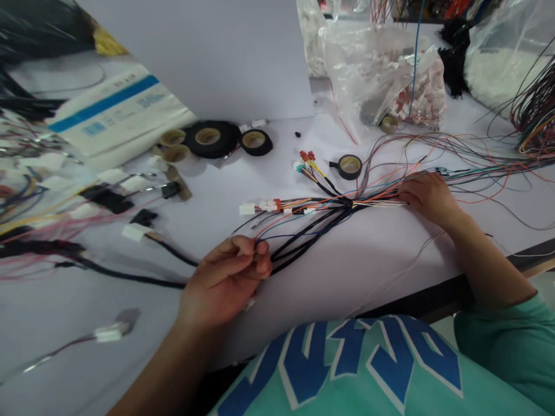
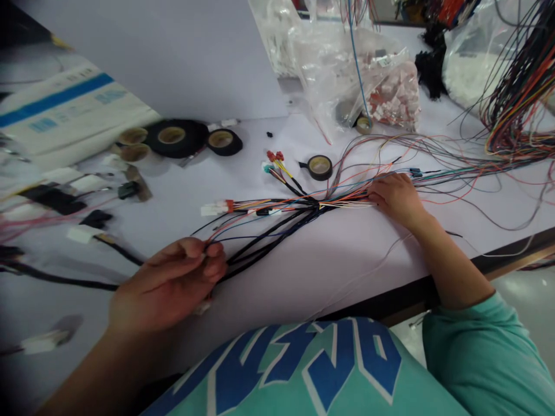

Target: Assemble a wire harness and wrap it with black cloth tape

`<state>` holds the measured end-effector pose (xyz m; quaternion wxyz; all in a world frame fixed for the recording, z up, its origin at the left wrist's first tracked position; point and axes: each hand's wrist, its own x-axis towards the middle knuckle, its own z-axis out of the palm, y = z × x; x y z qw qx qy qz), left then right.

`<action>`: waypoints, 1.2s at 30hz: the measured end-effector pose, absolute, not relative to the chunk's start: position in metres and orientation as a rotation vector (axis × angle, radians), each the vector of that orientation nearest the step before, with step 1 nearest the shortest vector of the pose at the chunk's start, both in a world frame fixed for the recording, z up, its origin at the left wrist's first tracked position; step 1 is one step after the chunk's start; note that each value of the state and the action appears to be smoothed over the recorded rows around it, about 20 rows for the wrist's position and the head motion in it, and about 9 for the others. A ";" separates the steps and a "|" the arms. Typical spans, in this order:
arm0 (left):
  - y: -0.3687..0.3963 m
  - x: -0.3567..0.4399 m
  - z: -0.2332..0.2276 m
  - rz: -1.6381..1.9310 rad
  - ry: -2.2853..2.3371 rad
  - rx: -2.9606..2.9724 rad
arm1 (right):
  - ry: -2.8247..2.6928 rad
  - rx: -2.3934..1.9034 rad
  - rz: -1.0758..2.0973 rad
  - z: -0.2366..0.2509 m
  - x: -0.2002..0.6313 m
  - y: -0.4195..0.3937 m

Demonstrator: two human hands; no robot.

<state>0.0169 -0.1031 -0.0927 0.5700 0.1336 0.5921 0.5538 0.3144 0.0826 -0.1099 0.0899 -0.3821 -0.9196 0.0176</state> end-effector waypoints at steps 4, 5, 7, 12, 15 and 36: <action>-0.111 0.027 -0.096 1.156 1.703 0.909 | -2.583 -1.241 -0.060 -0.112 0.305 0.081; -0.113 0.029 -0.098 1.087 1.769 1.072 | -2.561 -1.253 -0.058 -0.111 0.303 0.081; -0.115 0.029 -0.101 0.987 1.859 1.287 | -2.610 -1.194 0.044 -0.108 0.300 0.079; -0.114 0.025 -0.107 0.915 2.005 1.491 | -2.818 -0.982 0.097 -0.101 0.294 0.069; -0.110 0.023 -0.108 0.875 2.105 1.548 | -2.835 -0.950 -0.077 -0.101 0.293 0.067; -0.103 0.024 -0.104 0.825 2.161 1.370 | -2.665 -0.870 0.428 -0.103 0.300 0.085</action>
